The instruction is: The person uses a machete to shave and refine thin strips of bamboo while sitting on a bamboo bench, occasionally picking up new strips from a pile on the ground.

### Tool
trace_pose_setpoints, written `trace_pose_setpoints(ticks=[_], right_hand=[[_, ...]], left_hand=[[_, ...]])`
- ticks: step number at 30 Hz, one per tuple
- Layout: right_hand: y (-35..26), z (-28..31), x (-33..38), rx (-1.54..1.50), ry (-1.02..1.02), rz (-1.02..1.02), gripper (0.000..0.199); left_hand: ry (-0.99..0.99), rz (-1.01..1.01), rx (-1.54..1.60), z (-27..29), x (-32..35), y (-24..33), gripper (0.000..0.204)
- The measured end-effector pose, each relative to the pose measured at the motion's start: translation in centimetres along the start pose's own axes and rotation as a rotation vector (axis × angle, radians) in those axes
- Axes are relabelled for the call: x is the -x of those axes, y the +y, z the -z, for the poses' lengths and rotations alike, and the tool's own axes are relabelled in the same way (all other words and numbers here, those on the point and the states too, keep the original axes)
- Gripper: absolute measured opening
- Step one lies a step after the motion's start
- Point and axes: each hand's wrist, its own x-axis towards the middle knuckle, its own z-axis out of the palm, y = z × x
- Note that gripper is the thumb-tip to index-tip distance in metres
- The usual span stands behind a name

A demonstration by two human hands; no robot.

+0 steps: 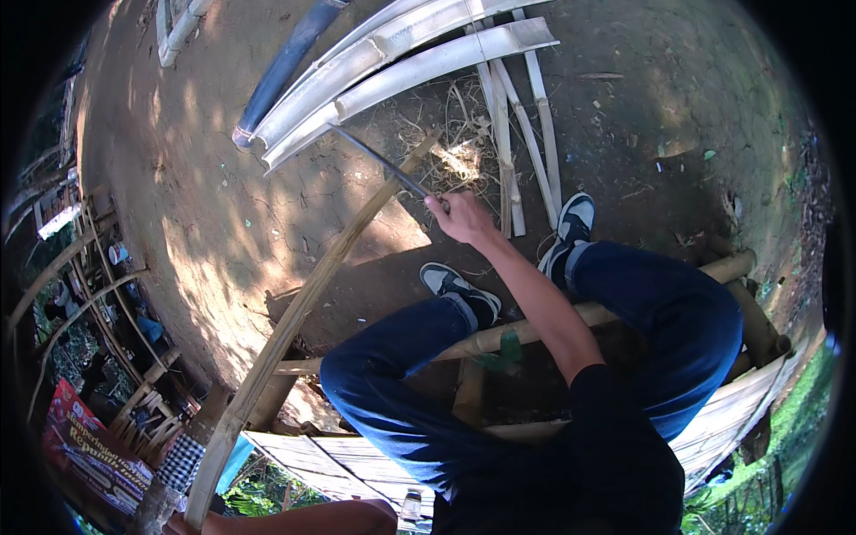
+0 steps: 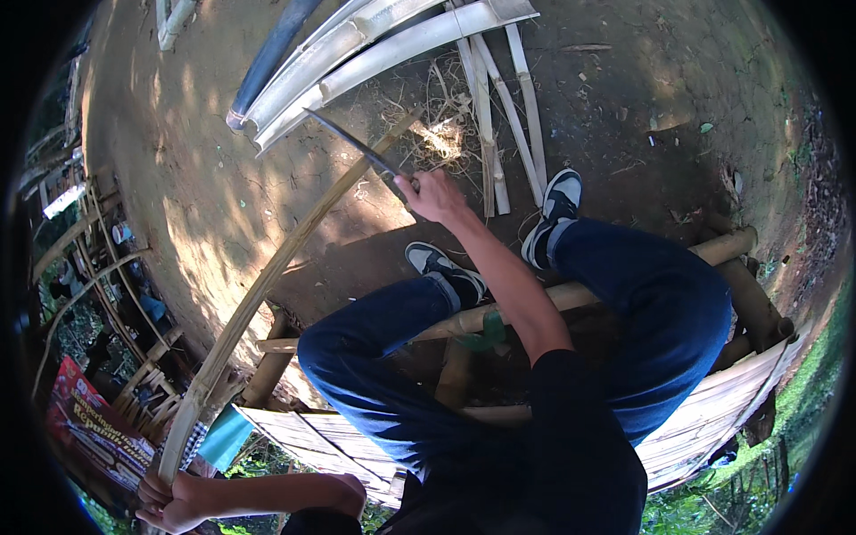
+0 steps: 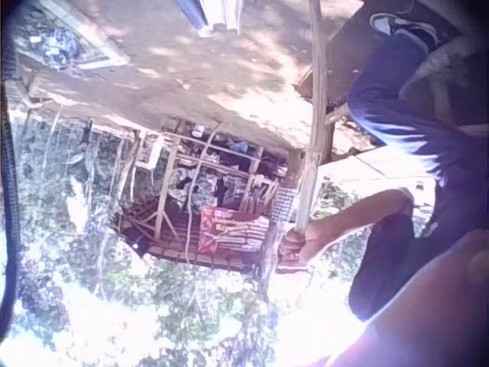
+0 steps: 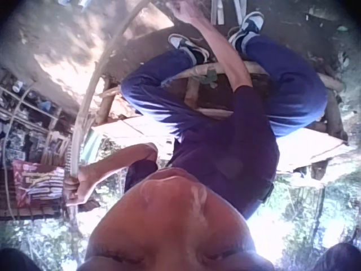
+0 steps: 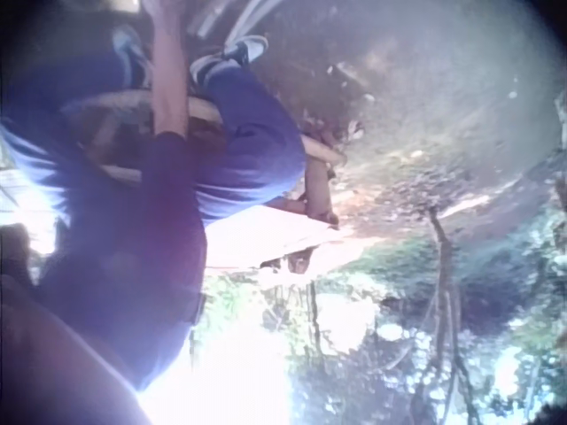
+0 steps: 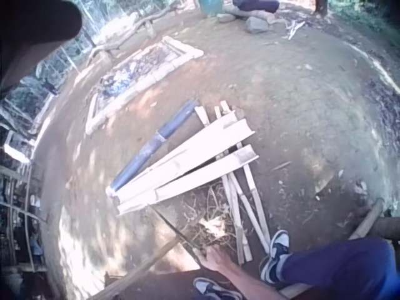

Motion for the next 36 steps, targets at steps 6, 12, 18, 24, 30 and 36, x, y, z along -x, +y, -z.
trace_pose_setpoints(ticks=[6,12,18,24,30,36], right_hand=[[-3.7,-2.4,4.1,-0.195,0.015,0.197,0.043],[0.5,-2.5,6.9,-0.278,0.144,-0.154,0.055],[-2.7,1.2,12.4,-0.717,0.158,-0.194,0.059],[-12.3,7.8,17.6,-0.894,0.166,0.008,0.061],[-13.2,11.3,27.4,-0.818,0.12,0.182,0.058],[-9.6,10.3,34.5,-0.595,0.016,0.076,0.061]], left_hand=[[0.12,-0.031,-0.012,-0.5,-1.3,-0.5,0.041],[0.212,0.109,0.087,-2.1,0.3,-0.7,0.043],[0.283,0.163,0.054,1.0,2.0,0.9,0.047],[0.241,0.184,0.136,4.5,4.2,2.2,0.045],[0.232,0.249,0.148,8.0,7.8,4.6,0.044],[-0.01,0.205,0.06,12.7,11.8,5.8,0.036]])
